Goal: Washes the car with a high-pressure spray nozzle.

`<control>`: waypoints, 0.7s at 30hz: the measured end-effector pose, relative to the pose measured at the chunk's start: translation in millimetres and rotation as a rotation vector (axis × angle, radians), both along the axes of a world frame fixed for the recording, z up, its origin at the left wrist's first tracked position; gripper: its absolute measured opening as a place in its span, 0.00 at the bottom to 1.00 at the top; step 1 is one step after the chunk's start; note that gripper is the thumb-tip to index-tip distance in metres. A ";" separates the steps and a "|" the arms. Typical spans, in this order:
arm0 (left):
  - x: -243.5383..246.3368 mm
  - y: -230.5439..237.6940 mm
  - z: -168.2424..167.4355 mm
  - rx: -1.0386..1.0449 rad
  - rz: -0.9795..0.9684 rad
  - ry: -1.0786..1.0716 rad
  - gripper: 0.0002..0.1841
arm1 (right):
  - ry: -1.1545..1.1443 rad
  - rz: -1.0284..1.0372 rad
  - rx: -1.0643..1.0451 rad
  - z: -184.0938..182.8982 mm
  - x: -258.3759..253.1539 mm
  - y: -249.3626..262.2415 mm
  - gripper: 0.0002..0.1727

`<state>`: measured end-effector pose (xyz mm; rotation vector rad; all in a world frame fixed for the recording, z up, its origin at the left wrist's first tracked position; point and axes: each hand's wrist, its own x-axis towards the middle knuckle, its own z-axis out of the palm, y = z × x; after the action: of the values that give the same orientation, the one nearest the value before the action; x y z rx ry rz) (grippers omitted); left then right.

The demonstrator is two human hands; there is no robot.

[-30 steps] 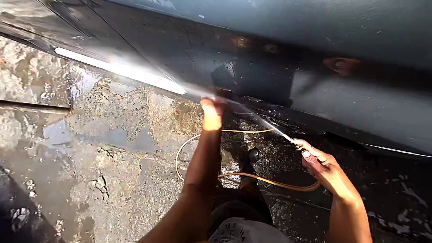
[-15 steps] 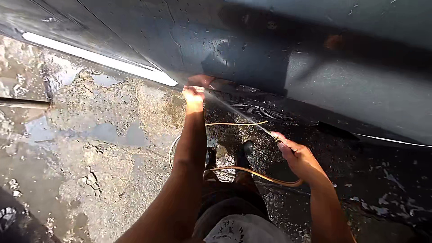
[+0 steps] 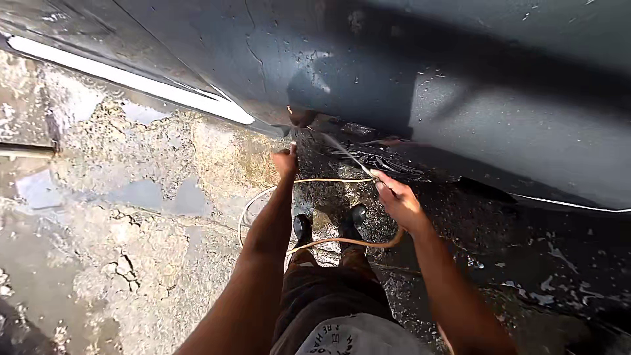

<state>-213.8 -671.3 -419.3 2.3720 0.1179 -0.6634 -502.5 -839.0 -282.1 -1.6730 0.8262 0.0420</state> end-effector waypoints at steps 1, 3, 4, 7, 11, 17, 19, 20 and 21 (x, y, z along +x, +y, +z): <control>-18.7 1.0 8.4 0.029 -0.102 -0.040 0.31 | -0.074 -0.111 0.112 -4.0 18.4 2.7 0.24; -67.3 3.0 14.5 -0.085 -0.286 -0.102 0.28 | -0.185 -0.391 0.331 -5.2 53.4 8.5 0.20; -91.3 1.2 19.7 -0.233 -0.365 -0.046 0.27 | -0.208 -0.530 0.441 -2.5 70.5 9.8 0.16; -152.4 -2.3 55.7 -0.649 -0.606 0.179 0.32 | -0.357 -0.814 0.729 -2.5 108.1 4.6 0.21; -156.5 -12.8 75.5 -0.633 -0.543 -0.193 0.20 | -0.669 -1.011 0.948 -19.5 123.5 -6.7 0.09; -54.9 -49.4 78.5 -0.522 -0.757 -0.536 0.19 | -1.156 -0.922 1.110 -15.9 105.7 -18.4 0.17; -38.8 -64.2 71.8 -0.410 -0.728 -0.614 0.20 | -1.206 -0.879 1.164 -11.5 106.4 -16.4 0.28; -34.9 -70.7 69.4 -0.344 -0.692 -0.617 0.21 | -1.217 -0.867 1.167 -7.2 110.6 -12.7 0.28; -31.3 -78.1 68.2 -0.310 -0.617 -0.600 0.22 | -1.230 -0.827 1.148 -2.4 116.6 -8.3 0.26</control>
<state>-245.0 -749.4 -351.1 2.1841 -0.9338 -0.1800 -385.8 -847.4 -284.5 -0.0325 0.2956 -0.8401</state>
